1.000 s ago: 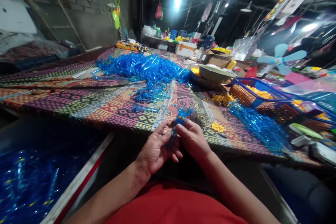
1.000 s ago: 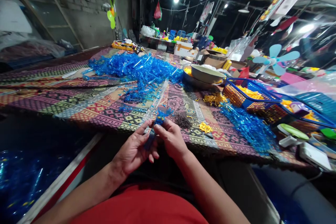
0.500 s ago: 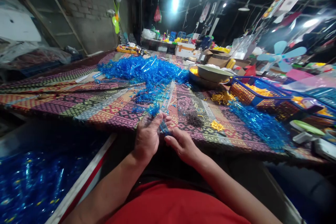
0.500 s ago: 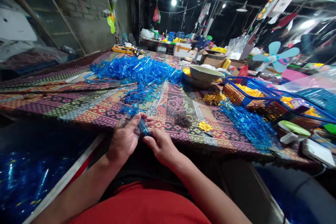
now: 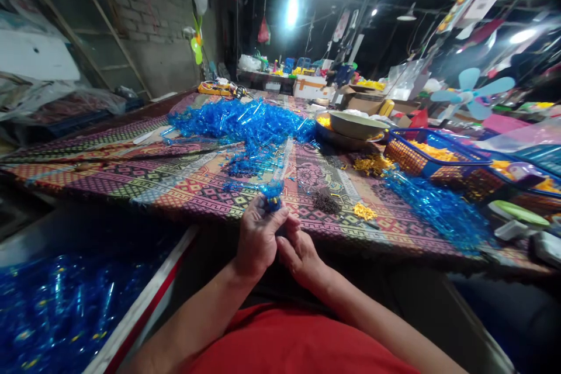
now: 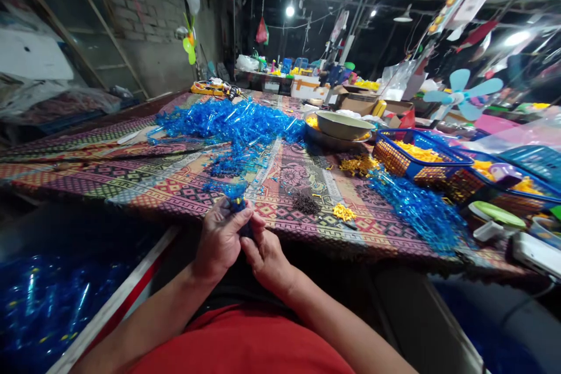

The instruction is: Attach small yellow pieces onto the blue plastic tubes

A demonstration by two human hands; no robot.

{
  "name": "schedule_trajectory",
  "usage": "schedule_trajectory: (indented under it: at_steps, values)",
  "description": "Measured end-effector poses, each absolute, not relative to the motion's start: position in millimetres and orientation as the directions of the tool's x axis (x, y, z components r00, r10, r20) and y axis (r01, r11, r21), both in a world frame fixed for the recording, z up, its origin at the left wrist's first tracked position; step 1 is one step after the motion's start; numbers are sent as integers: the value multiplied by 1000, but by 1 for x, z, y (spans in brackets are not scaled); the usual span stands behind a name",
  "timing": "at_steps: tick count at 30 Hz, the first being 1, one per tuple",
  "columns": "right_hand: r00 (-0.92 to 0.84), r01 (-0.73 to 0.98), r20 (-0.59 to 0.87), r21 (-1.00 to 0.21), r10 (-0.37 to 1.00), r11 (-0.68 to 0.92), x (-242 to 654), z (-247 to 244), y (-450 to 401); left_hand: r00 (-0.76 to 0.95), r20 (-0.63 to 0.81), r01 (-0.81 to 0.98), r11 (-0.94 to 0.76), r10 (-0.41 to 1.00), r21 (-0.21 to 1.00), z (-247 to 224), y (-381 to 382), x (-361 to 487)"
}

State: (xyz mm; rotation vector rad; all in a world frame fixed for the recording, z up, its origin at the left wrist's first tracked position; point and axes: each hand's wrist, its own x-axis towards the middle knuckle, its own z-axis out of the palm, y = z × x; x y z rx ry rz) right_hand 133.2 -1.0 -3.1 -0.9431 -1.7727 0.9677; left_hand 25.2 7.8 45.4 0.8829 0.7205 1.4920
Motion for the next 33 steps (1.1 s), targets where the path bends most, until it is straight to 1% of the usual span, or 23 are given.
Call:
schedule_trajectory:
  at_steps: [4,8,11,13,19,20,22,24,27,29,30,31,33]
  values:
    - [-325,229,332,-881,886,414,127,0,1,-52,121,-594,-128,991,795,51,14,22]
    - [-359,266,314,-868,879,420,129,8,0,3,116,-624,-89,993,776,53,16,22]
    - [-372,230,266,-902,889,366,133,12,-1,29,89,-623,-52,996,781,49,15,23]
    - [-353,218,254,-913,900,343,135,14,-2,19,99,-621,-66,995,781,47,14,24]
    - [-323,266,278,-891,905,369,133,13,-8,51,166,-625,-98,985,775,49,10,25]
    - [-308,273,301,-881,902,387,132,9,-9,55,173,-605,-105,983,789,48,9,25]
    - [-285,290,392,-834,875,468,130,1,-10,63,179,-541,-117,982,833,45,7,24]
    - [-317,301,474,-771,821,561,132,-7,-9,79,179,-479,-120,981,870,40,5,20]
    - [-418,311,464,-735,781,603,145,-5,-2,92,191,-404,-139,977,904,31,4,11]
    - [-393,315,480,-731,784,605,157,9,4,124,225,-297,-180,966,938,28,3,5]
    - [-349,314,523,-716,777,623,162,19,6,160,254,-226,-215,954,950,27,2,3]
    - [-333,327,574,-674,748,662,166,31,8,208,293,-157,-263,933,952,27,1,2]
    - [-390,390,659,-515,643,764,170,56,9,292,395,-59,-396,871,917,28,-2,3]
